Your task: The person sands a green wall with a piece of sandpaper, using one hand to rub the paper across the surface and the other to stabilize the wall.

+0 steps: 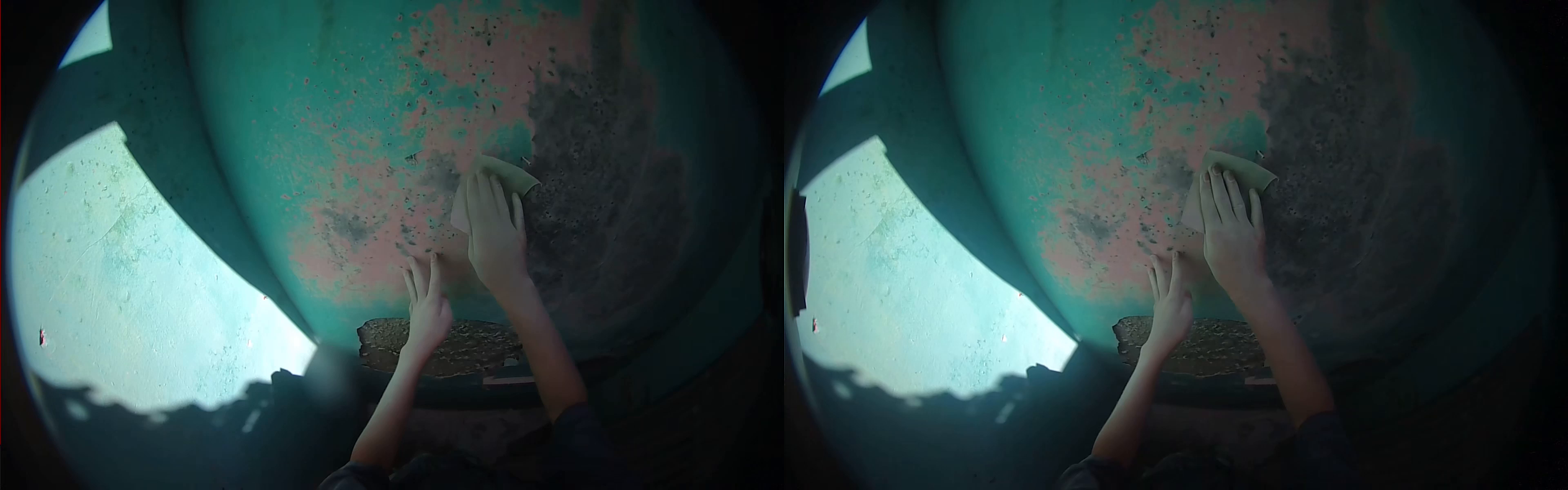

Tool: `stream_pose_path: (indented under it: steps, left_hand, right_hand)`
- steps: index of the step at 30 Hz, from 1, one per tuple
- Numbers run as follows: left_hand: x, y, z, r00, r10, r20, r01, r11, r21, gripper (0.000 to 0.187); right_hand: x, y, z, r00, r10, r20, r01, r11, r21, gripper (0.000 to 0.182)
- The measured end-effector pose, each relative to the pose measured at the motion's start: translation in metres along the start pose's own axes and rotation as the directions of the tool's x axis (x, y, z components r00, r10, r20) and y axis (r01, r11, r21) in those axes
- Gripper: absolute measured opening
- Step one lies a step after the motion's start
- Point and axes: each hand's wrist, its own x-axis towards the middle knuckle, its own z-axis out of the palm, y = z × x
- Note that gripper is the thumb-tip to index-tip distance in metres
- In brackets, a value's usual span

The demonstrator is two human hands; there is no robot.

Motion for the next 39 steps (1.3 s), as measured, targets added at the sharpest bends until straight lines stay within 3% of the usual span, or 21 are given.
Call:
stream_pose_path:
  steps: [3, 8, 13, 16, 19, 23, 26, 31, 33, 34, 35, 37, 39]
  left_hand:
    - [-0.003, 0.002, 0.006, 1.000, 0.008, 0.014, -0.008, 1.000, -0.030, 0.078]
    - [-0.008, 0.003, 0.007, 0.997, 0.029, 0.074, -0.024, 0.998, -0.055, 0.078]
    - [-0.009, 0.009, 0.012, 0.996, 0.035, 0.076, -0.031, 0.998, -0.053, 0.078]
    - [-0.010, 0.015, 0.014, 0.994, 0.052, 0.097, -0.047, 0.997, -0.055, 0.077]
    - [-0.009, 0.020, 0.018, 0.990, 0.080, 0.113, -0.073, 0.995, -0.070, 0.076]
    - [-0.010, 0.019, 0.022, 0.987, 0.105, 0.123, -0.102, 0.994, -0.032, 0.075]
    - [-0.010, 0.017, 0.024, 0.985, 0.090, 0.144, -0.087, 0.996, -0.029, 0.075]
    - [-0.012, 0.022, 0.022, 0.985, 0.068, 0.156, -0.069, 0.998, -0.001, 0.075]
    - [-0.011, 0.025, 0.026, 0.983, 0.078, 0.164, -0.076, 0.997, -0.022, 0.075]
    - [-0.011, 0.024, 0.025, 0.981, 0.071, 0.179, -0.074, 0.997, 0.007, 0.075]
    - [-0.011, 0.023, 0.023, 0.979, 0.064, 0.194, -0.073, 0.997, 0.038, 0.075]
    - [-0.011, 0.018, 0.017, 0.973, 0.073, 0.219, -0.083, 0.996, 0.035, 0.075]
    - [-0.013, 0.016, 0.016, 0.967, 0.077, 0.242, -0.088, 0.995, 0.035, 0.075]
  right_hand:
    - [-0.002, 0.000, -0.002, 0.998, 0.036, -0.042, -0.038, 0.997, -0.061, 0.064]
    - [-0.101, 0.009, 0.058, 0.982, 0.175, 0.066, -0.180, 0.981, 0.074, 0.066]
    - [-0.059, 0.029, 0.018, 0.968, 0.249, 0.014, -0.249, 0.968, -0.020, 0.070]
    - [-0.061, 0.035, 0.017, 0.948, 0.316, -0.032, -0.314, 0.947, 0.065, 0.069]
    - [-0.126, 0.018, 0.057, 0.925, 0.379, 0.031, -0.378, 0.908, 0.183, 0.069]
    - [-0.158, 0.030, 0.073, 0.916, 0.379, 0.134, -0.385, 0.923, 0.023, 0.069]
    - [-0.102, 0.062, 0.028, 0.868, 0.465, -0.175, -0.415, 0.872, 0.258, 0.071]
    - [-0.129, 0.051, 0.043, 0.864, 0.467, -0.187, -0.416, 0.873, 0.256, 0.076]
    - [-0.160, 0.034, 0.053, 0.888, 0.458, 0.042, -0.454, 0.860, 0.232, 0.077]
    - [-0.160, 0.041, 0.051, 0.883, 0.464, 0.076, -0.469, 0.858, 0.208, 0.079]
    - [-0.157, 0.053, 0.051, 0.875, 0.478, 0.072, -0.482, 0.853, 0.202, 0.079]
    - [-0.124, 0.085, 0.027, 0.867, 0.482, -0.126, -0.459, 0.871, 0.175, 0.077]
    - [-0.109, 0.105, 0.002, 0.850, 0.501, -0.162, -0.474, 0.862, 0.181, 0.074]
